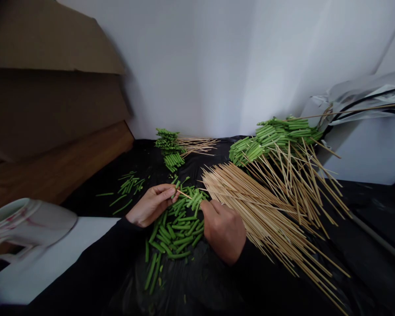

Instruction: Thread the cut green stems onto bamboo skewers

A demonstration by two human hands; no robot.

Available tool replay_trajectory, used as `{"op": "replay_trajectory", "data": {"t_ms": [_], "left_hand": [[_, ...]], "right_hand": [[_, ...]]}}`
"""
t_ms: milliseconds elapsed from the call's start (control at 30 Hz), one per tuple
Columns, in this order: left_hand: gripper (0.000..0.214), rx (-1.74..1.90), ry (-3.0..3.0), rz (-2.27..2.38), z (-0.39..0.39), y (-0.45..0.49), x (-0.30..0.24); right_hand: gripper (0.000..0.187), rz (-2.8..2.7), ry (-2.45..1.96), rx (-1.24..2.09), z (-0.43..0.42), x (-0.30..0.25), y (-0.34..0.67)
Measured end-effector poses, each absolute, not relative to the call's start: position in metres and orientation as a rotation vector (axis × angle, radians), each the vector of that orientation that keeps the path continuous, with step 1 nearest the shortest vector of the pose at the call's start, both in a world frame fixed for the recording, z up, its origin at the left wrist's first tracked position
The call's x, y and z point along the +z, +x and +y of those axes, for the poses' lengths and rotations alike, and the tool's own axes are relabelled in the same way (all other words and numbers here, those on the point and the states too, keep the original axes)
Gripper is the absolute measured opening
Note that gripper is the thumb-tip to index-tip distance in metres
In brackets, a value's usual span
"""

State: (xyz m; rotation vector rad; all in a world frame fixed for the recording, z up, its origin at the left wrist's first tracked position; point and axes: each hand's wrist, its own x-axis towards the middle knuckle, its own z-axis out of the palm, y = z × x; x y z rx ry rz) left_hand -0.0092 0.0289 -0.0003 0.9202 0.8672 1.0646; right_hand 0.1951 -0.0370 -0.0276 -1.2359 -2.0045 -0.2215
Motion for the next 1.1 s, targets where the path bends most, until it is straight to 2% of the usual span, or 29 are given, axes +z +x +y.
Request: {"op": "replay_trajectory", "data": {"t_ms": [733,1100], "left_hand": [[0.02,1.012,1.153,0.937,0.018,0.003,-0.013],[0.028,0.966,1.024,0.863,0.018,0.004,-0.006]], "right_hand": [[0.025,-2.016,-1.193,-0.236,-0.038,-0.022,0.187],[0.022,-1.969,-1.219,-0.082,-0.033,-0.025,0.19]]}}
